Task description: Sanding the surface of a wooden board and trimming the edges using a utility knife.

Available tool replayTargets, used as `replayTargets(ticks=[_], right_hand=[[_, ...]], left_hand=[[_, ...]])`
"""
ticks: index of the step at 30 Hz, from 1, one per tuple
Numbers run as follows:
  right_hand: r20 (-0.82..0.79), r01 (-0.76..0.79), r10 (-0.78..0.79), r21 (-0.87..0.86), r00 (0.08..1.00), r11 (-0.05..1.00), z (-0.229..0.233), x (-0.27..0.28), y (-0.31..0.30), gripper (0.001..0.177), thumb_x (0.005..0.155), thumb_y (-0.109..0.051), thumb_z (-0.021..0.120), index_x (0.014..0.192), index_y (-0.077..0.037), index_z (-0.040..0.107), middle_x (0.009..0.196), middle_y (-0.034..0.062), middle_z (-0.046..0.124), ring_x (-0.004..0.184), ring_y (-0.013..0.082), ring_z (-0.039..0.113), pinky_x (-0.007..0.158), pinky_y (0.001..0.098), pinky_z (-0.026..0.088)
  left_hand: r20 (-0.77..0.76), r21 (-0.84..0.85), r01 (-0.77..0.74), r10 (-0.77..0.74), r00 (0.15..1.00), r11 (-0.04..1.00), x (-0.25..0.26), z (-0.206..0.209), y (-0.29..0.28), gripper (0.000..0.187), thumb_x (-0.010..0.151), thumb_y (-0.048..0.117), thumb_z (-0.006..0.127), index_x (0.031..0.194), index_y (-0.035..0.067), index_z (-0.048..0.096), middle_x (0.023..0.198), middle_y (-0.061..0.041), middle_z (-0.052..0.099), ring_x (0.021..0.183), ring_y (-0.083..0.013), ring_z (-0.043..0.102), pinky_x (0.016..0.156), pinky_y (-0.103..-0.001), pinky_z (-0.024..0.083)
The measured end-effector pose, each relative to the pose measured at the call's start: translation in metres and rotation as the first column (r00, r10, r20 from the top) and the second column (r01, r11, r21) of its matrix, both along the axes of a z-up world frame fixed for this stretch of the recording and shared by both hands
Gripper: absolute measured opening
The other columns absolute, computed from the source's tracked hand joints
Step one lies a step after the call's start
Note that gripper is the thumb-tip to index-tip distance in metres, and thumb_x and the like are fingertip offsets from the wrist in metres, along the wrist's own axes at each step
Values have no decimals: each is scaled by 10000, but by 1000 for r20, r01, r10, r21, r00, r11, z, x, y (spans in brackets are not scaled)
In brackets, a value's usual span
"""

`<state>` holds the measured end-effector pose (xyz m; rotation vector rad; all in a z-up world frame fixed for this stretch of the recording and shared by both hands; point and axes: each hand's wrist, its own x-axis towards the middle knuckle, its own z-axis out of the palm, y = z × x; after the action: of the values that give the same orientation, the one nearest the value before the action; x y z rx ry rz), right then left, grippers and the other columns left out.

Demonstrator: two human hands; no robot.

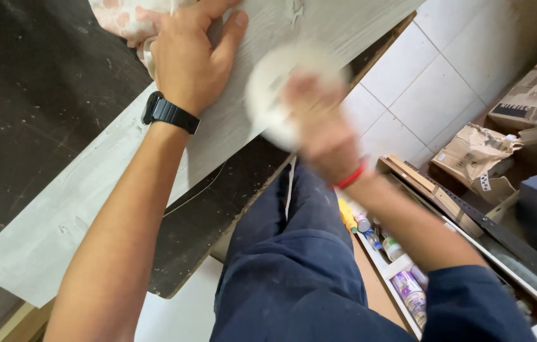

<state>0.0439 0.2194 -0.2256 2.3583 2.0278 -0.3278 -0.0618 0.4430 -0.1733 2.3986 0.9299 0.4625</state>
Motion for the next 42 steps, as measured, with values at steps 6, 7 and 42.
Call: replayTargets(ticks=[6, 7, 42], right_hand=[[-790, 423, 210, 507, 575, 751, -15, 14, 10, 671, 1044, -563, -50, 1613, -208, -86, 1716, -35, -72, 1646, 127, -56, 1422, 375, -114], [-791, 424, 214, 510, 573, 748, 0, -17, 7, 671, 1044, -563, -50, 1613, -208, -86, 1716, -35, -72, 1646, 127, -56, 1422, 375, -114], [-79, 25, -25, -9, 997, 1000, -34, -37, 6, 539, 1101, -166, 273, 1561, -43, 20, 1621, 205, 35, 1500, 382, 49, 1220, 583, 44]], left_hand=[[30, 9, -16, 15, 999, 1000, -1, -5, -1, 200, 951, 331, 607, 1066, 224, 730, 819, -64, 710, 749, -360, 643, 470, -504, 391], [27, 13, -15, 15, 1000, 1000, 0, -5, 0, 200, 951, 331, 607, 1066, 224, 730, 819, -64, 710, 749, -360, 643, 470, -504, 391], [23, -56, 52, -51, 998, 997, 13, 20, -14, 337, 1003, 238, 563, 1326, 153, 608, 1185, -121, 715, 1094, -264, 688, 819, -397, 529]])
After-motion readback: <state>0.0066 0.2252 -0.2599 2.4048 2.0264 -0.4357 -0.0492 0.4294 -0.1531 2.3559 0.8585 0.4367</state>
